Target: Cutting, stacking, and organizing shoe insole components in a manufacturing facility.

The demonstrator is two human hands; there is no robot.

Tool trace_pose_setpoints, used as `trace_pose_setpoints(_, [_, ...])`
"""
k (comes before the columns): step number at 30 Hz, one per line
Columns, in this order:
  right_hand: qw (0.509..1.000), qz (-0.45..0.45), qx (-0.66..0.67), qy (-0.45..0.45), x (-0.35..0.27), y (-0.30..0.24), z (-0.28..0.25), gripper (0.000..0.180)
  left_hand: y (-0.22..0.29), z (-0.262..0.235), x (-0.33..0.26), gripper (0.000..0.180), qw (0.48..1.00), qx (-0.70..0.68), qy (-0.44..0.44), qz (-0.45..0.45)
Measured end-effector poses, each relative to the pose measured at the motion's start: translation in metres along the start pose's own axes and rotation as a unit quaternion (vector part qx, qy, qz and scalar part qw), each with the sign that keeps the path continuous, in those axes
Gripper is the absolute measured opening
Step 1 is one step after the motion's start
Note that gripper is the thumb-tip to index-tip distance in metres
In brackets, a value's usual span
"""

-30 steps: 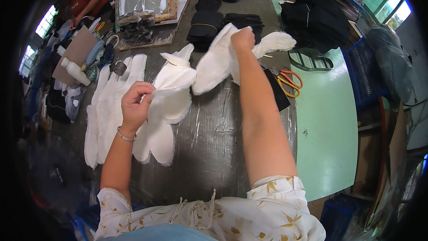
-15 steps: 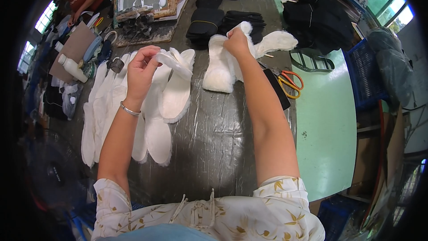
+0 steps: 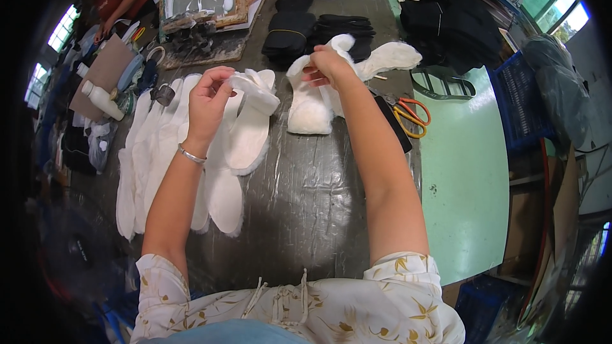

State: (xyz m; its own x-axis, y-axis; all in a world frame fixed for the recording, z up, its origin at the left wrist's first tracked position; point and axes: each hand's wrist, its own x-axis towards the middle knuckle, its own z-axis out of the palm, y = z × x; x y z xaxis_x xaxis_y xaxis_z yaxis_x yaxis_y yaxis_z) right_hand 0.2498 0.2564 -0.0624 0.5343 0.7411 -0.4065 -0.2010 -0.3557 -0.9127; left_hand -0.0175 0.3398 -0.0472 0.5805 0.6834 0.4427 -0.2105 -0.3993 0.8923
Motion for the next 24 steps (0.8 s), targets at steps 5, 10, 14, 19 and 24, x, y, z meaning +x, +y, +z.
trace_pose_setpoints(5, [0.995, 0.003, 0.081, -0.049, 0.010, 0.003, -0.010, 0.053, -0.008, 0.005, -0.004, 0.012, 1.000, 0.001, -0.011, -0.015])
trace_pose_setpoints(10, [0.845, -0.202, -0.467, 0.163, -0.002, 0.015, 0.003, 0.068, -0.007, 0.003, -0.007, 0.012, 1.000, 0.018, -0.011, -0.009])
trace_pose_setpoints(14, [0.962, -0.100, -0.254, -0.021, -0.034, -0.002, 0.015, 0.068, -0.001, 0.000, -0.008, 0.009, 1.000, 0.017, 0.015, -0.007])
trace_pose_setpoints(19, [0.992, -0.081, -0.029, -0.095, -0.069, -0.014, 0.005, 0.060, -0.007, -0.009, -0.013, 0.010, 0.999, -0.019, 0.035, -0.022])
trace_pose_setpoints(24, [0.870, -0.339, -0.346, 0.093, -0.152, -0.030, -0.006, 0.042, 0.001, -0.024, -0.024, 0.011, 0.997, -0.019, 0.058, -0.041])
